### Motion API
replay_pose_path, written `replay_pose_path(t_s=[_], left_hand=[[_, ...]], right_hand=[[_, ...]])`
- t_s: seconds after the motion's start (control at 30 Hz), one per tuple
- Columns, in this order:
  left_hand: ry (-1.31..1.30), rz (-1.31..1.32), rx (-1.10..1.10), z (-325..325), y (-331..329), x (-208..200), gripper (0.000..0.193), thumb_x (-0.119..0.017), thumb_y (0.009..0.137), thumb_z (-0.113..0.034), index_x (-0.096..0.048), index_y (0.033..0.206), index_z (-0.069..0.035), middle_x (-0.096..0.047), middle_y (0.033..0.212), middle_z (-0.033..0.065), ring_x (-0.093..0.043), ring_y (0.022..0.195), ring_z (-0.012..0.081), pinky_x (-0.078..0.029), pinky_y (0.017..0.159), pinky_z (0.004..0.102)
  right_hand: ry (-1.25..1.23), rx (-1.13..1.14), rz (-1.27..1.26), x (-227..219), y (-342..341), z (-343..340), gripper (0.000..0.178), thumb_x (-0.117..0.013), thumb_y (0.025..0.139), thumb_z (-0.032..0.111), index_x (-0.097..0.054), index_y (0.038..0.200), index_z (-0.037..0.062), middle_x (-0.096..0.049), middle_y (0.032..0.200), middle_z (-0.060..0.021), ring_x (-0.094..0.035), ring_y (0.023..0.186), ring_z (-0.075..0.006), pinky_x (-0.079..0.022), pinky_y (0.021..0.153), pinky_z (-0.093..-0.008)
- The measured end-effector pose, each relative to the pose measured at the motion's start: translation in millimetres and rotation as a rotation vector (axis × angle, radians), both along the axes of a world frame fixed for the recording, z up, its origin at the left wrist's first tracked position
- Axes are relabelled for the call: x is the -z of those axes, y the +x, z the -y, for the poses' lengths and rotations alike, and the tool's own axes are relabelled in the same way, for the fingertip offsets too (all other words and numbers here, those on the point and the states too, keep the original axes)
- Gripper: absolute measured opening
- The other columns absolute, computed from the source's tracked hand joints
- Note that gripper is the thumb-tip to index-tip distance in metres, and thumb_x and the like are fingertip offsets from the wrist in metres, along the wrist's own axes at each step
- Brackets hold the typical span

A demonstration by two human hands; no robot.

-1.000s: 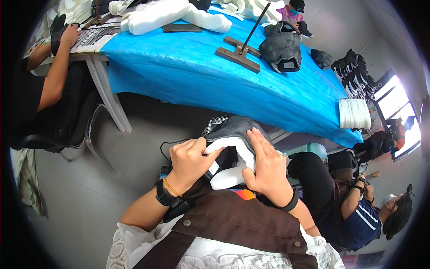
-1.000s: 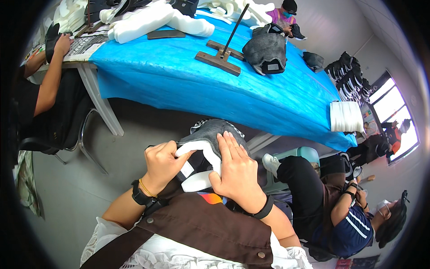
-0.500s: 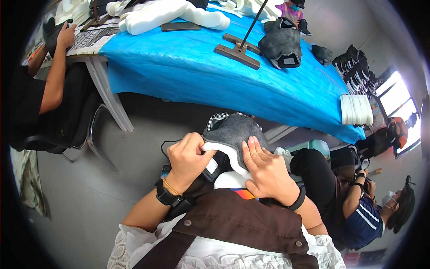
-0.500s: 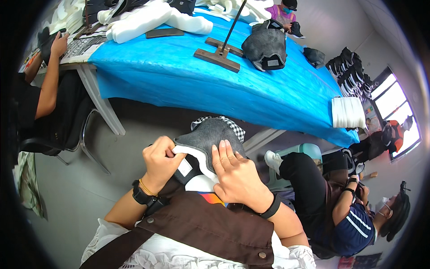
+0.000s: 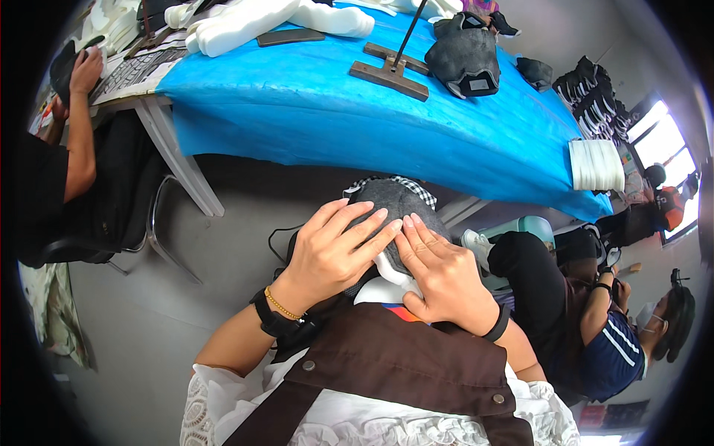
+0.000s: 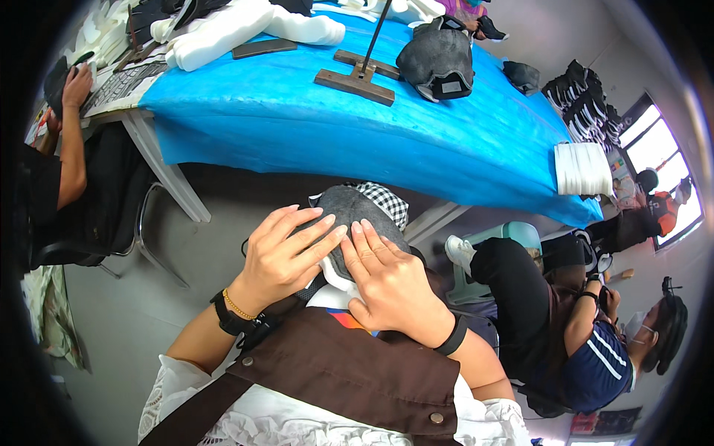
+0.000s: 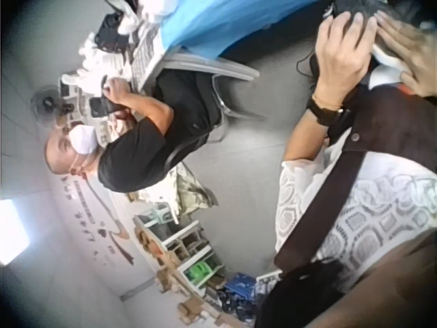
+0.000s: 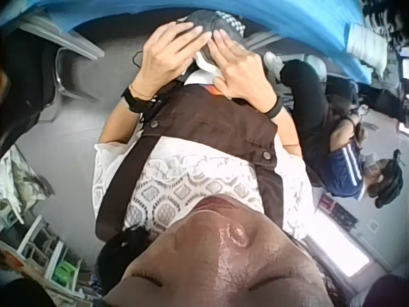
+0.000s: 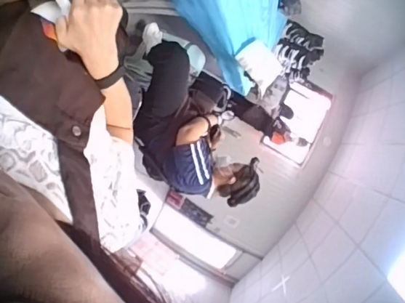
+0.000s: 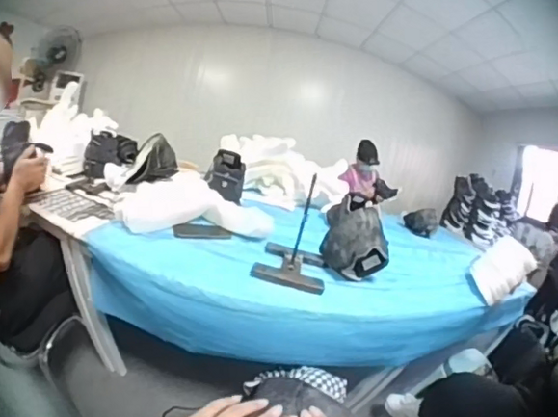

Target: Manually inserting foam padding and liners into shoe uppers as part of the manufacturing process.

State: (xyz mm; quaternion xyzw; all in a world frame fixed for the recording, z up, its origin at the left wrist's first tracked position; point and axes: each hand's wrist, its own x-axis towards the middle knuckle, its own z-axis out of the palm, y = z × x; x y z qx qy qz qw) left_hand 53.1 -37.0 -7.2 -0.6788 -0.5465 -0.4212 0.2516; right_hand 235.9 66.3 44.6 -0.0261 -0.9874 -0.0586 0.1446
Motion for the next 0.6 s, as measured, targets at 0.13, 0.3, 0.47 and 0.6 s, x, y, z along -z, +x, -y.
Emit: replay_pose_path(t_s=[0.13, 0.3, 0.47, 0.6], left_hand=[[0.102, 0.024, 0.016, -8.2, 3.1, 9.6, 0.033, -0.065, 0.066, 0.0, -0.072, 0.098, -0.001, -0.071, 0.1, 0.0096, -0.068, 0.094, 0.025, -0.058, 0.075, 0.0354], [0.111, 0.027, -0.009, -10.0, 5.0, 9.6, 0.027, -0.063, 0.068, 0.003, -0.073, 0.093, -0.001, -0.072, 0.096, 0.0106, -0.07, 0.092, 0.0242, -0.059, 0.074, 0.0333], [-0.042, 0.285, -0.018, 0.1, 8.4, 1.3, 0.081, -0.075, 0.066, -0.006, -0.042, 0.139, 0.009, -0.058, 0.13, 0.0227, -0.063, 0.11, 0.035, -0.052, 0.092, 0.0449], [-0.158, 0.344, -0.087, 11.0, -5.4, 14.6, 0.095, -0.084, 0.064, -0.019, -0.037, 0.143, 0.005, -0.058, 0.128, 0.0215, -0.061, 0.115, 0.0326, -0.047, 0.097, 0.0454]], right_hand=[[-0.016, -0.005, 0.005, -2.9, -1.5, 1.4, 0.069, -0.06, 0.065, 0.025, -0.056, 0.125, -0.0092, -0.058, 0.125, -0.0307, -0.059, 0.118, -0.039, -0.051, 0.094, -0.0439], [-0.074, 0.036, -0.074, -0.7, -2.5, 1.7, 0.07, -0.059, 0.064, 0.023, -0.056, 0.126, -0.0079, -0.058, 0.126, -0.0292, -0.057, 0.12, -0.0372, -0.049, 0.097, -0.0434], [-0.12, 0.108, -0.136, 0.4, 0.8, 2.8, 0.07, -0.057, 0.063, 0.021, -0.056, 0.126, -0.0066, -0.058, 0.127, -0.0282, -0.057, 0.121, -0.0349, -0.048, 0.098, -0.0419], [-0.144, 0.124, -0.178, 3.2, 5.3, 2.3, 0.07, -0.056, 0.062, 0.02, -0.057, 0.126, -0.0069, -0.058, 0.127, -0.0284, -0.058, 0.12, -0.0356, -0.047, 0.1, -0.0422]])
